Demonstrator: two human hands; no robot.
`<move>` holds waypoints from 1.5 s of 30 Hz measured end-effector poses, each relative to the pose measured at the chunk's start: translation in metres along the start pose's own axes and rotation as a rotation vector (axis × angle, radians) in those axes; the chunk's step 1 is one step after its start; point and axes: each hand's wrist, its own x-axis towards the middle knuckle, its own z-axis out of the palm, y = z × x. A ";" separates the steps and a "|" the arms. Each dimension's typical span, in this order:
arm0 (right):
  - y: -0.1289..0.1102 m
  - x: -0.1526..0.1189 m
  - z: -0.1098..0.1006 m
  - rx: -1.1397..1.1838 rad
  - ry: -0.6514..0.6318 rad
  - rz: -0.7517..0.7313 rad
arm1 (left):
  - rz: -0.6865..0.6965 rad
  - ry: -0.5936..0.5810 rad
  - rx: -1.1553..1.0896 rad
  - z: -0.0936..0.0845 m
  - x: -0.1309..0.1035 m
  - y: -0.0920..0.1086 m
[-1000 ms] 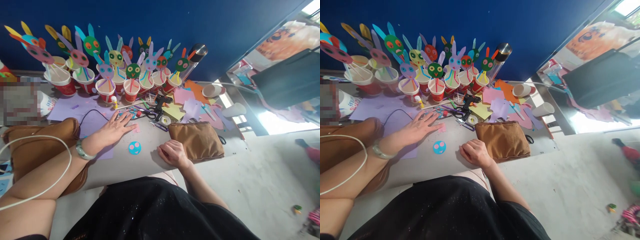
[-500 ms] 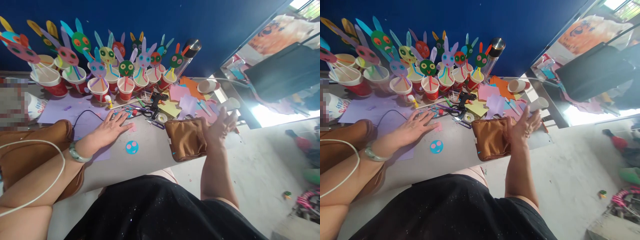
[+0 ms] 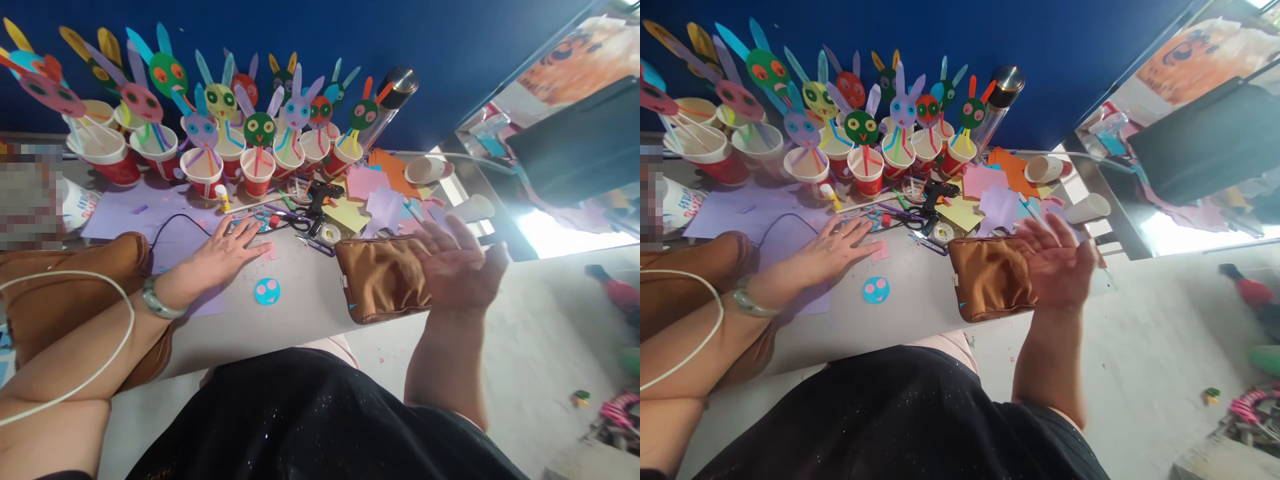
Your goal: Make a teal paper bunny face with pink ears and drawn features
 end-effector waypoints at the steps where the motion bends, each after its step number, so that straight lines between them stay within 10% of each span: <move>1: -0.009 -0.004 0.010 -0.030 -0.234 -0.061 | 0.004 -0.006 0.013 0.000 0.000 0.000; 5: -0.032 -0.015 0.052 -0.289 -0.845 -0.123 | -0.005 -0.036 -0.002 -0.001 0.001 0.000; 13: -0.029 -0.010 0.111 -0.770 -0.627 -0.360 | 0.012 -0.049 0.048 -0.006 0.003 0.002; 24: 0.016 -0.005 0.144 -0.781 -0.511 -0.310 | 0.002 -0.057 0.014 -0.005 0.001 0.002; 45: 0.023 -0.002 0.145 -0.711 -0.510 -0.292 | 0.002 -0.101 0.043 -0.009 0.000 0.004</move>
